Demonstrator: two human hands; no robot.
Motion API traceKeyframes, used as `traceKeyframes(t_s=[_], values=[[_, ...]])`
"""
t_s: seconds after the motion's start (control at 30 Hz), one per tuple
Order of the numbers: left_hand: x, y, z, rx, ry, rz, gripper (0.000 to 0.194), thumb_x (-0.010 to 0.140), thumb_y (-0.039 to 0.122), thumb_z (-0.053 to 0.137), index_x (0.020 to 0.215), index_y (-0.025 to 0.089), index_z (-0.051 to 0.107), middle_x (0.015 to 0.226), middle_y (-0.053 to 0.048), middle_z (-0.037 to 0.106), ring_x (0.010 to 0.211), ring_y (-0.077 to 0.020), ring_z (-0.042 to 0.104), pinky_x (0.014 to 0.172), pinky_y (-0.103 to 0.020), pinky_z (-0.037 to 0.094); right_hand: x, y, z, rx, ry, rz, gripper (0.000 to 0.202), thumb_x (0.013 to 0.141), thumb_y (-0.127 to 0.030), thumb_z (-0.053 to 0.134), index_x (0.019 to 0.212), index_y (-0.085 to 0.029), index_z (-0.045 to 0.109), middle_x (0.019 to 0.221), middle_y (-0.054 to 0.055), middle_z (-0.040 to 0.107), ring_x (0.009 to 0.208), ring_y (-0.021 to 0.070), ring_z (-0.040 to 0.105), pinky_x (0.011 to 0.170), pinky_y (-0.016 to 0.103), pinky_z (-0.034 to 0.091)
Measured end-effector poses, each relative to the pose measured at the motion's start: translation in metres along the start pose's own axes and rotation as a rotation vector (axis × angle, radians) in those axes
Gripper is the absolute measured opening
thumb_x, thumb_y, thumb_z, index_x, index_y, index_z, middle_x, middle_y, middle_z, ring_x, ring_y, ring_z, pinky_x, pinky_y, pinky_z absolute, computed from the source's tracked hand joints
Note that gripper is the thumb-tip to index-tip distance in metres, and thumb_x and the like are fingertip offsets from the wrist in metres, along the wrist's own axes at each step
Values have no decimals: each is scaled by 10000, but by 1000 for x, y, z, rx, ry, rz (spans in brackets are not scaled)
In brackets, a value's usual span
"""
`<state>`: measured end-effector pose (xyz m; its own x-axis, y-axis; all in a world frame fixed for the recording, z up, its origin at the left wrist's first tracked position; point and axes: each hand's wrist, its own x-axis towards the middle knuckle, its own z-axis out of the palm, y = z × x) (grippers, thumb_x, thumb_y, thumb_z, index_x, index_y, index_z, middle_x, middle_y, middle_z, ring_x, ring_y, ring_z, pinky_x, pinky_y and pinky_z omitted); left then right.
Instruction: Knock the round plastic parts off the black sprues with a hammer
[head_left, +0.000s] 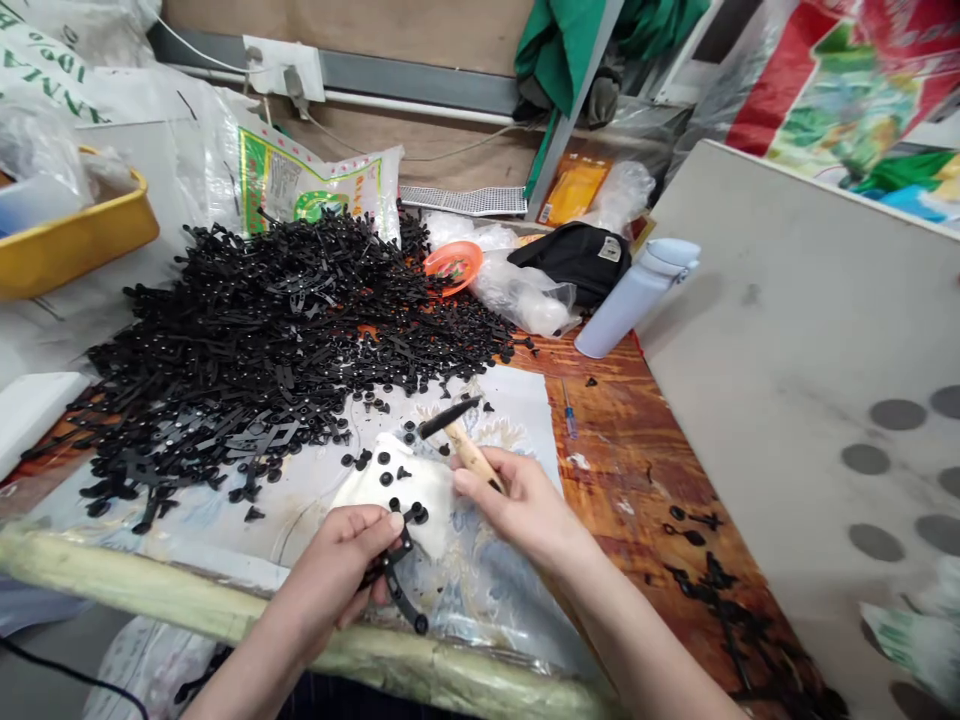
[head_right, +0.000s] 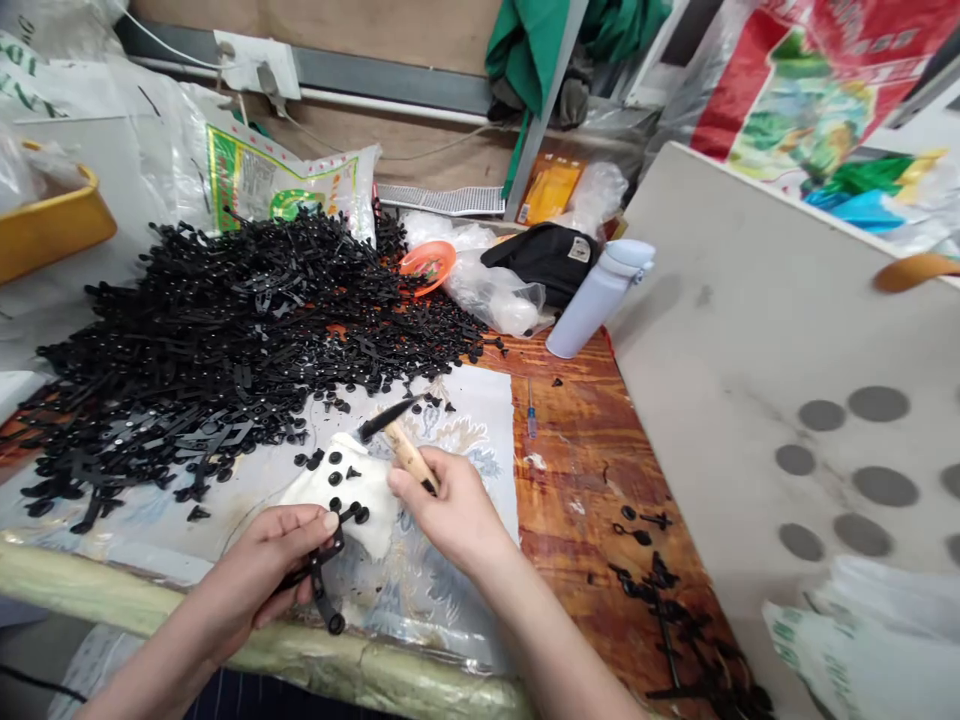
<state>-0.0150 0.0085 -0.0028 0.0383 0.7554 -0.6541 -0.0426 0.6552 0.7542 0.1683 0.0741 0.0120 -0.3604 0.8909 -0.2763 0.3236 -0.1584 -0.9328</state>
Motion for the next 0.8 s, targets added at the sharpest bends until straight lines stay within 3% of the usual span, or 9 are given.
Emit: traceKeyframes(t_s=[0.1,0.27,0.5,0.6,0.7,0.77,0.8], values=[[-8,2,-1,51,-81,13,350,779,475,548,575,196,497,342,30,500,233,-19,202,281,-159,81,9,-13,13,26,-113,34,187,755,-338,644,737,-156,607,518,-85,397,428,57,290,418,198,237],[-25,3,-3,196,-132,43,310,762,437,550,565,206,486,355,56,462,217,-30,241,278,-171,82,10,-18,27,94,-378,109,178,676,-303,711,743,-158,635,483,-98,451,376,40,313,381,185,237],[-43,0,-14,272,-123,94,259,727,274,596,492,195,522,381,78,388,287,-47,284,309,-171,175,-5,-11,37,268,-464,237,323,613,-335,786,836,-164,628,515,-99,501,350,17,294,327,161,201],[-46,-11,-31,11,-125,176,179,674,355,704,711,179,704,513,7,577,440,-115,498,435,-208,391,-10,-10,33,300,-406,251,371,619,-347,789,890,-150,631,537,-85,519,345,7,274,311,150,180],[-45,-26,-39,-236,-232,280,524,552,397,832,1021,200,703,833,-79,727,697,-193,632,643,-273,489,-11,-7,28,384,-272,239,436,616,-382,802,931,-150,611,563,-78,526,343,-1,260,313,150,165],[-42,-34,-32,-298,-264,251,655,449,335,903,1049,225,665,857,-68,747,686,-184,659,616,-246,489,-11,-5,29,402,-207,232,462,599,-403,812,927,-156,599,570,-76,527,340,-1,264,314,153,165],[-41,-37,-25,-351,-222,222,602,479,356,892,1017,229,652,808,-48,745,633,-166,661,556,-222,477,-11,-4,31,395,-190,231,472,588,-410,816,920,-157,596,570,-77,525,339,0,263,313,156,166]])
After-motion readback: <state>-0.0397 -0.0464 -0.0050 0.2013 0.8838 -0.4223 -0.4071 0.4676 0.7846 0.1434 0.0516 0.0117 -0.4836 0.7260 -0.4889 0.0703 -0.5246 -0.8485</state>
